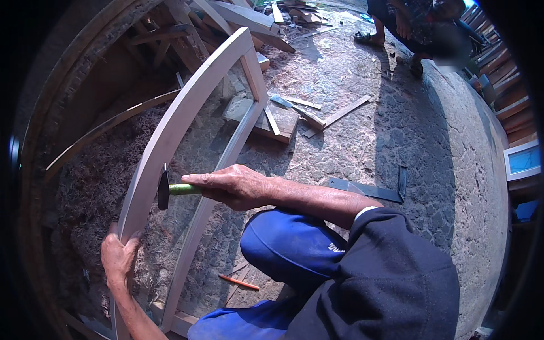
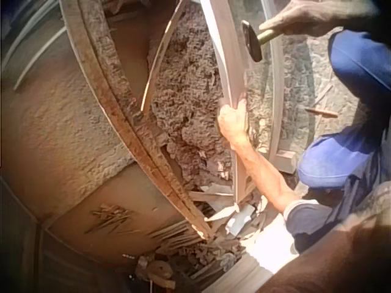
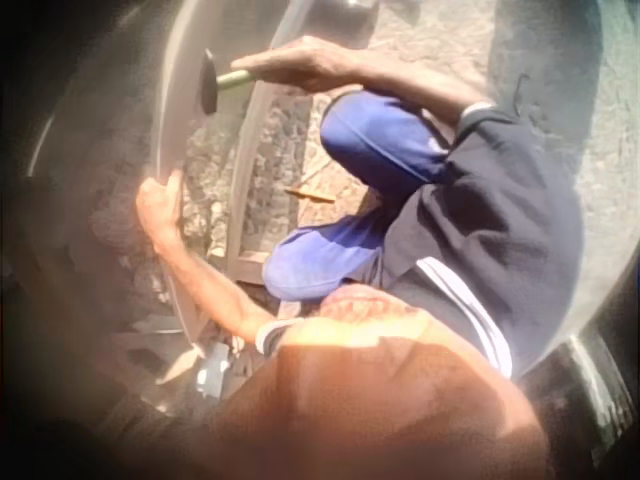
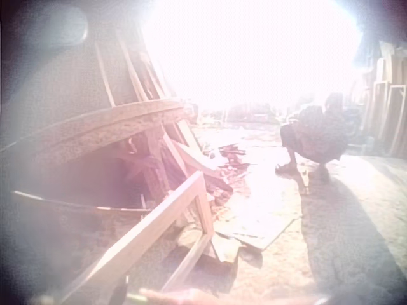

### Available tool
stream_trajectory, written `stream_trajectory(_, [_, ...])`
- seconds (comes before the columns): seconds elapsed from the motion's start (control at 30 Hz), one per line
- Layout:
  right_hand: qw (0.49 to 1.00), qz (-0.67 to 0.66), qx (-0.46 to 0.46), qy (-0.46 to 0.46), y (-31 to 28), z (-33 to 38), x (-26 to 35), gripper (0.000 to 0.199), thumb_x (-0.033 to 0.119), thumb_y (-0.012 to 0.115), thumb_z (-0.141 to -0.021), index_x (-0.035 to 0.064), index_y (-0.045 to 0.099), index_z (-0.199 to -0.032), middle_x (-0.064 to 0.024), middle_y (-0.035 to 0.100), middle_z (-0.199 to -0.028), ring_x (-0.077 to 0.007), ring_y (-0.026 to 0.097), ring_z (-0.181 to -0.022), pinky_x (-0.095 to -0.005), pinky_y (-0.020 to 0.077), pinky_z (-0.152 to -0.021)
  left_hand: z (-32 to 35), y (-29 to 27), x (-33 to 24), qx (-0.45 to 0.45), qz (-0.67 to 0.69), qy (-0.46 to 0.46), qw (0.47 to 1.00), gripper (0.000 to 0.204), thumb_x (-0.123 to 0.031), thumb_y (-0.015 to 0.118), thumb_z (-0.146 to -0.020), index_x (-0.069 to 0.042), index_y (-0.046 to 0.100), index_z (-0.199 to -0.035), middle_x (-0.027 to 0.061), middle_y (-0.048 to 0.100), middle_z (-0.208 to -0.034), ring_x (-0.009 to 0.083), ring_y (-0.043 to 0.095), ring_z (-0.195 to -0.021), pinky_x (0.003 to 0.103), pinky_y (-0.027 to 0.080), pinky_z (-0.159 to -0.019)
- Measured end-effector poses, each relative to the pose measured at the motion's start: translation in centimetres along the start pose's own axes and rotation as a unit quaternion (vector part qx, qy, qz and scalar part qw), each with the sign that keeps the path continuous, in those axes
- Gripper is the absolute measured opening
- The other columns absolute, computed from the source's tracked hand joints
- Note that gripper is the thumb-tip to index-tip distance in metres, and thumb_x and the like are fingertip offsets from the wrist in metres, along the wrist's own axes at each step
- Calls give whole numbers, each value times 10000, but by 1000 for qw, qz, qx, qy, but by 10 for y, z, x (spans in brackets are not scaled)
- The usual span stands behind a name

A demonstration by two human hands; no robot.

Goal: The person assembles a wooden window frame by fitting a glass pane into the frame and securing it with a hammer and nails. The person then lifts the completed frame and places it against a wall.

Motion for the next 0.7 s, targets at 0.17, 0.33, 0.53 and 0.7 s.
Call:
stream_trajectory(0.17, [992,6,-28,124,-49,77,-57,522,127,611,-1003,148,468,-1504,-196,705,-1172,-365,724,-991,-445,595,-815,-60,22,-93,50,122,55,990,422,-176,854,-756,33,666,-1070,230,744,-936,332,750,-870,412,558,-765])
stream_trajectory(0.33, [967,15,-54,248,-113,118,-101,517,118,619,-999,127,475,-1496,-203,717,-1121,-318,740,-935,-407,583,-795,-52,23,-90,37,113,73,990,343,-80,825,-756,32,679,-1045,204,756,-904,241,754,-847,363,557,-760])
stream_trajectory(0.53, [889,-79,-206,401,-219,129,-174,493,161,520,-1056,185,451,-1543,12,620,-792,-70,565,-609,-275,492,-538,-30,20,-41,42,100,-7,994,391,-134,862,-740,18,653,-1033,182,739,-855,242,745,-823,363,550,-734])
stream_trajectory(0.7, [871,-87,-182,448,-247,86,-237,494,254,510,-1061,214,447,-1549,48,494,-705,-28,398,-485,-221,355,-413,-20,19,-38,25,71,26,997,403,-193,872,-748,12,634,-1000,169,736,-850,237,734,-810,364,550,-727])
Point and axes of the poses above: each hand's wrist, its own z-axis away from the middle knuckle, its own y-axis out of the palm, x = y × z, the point moved 9 cm from there along -z, towards the middle knuckle
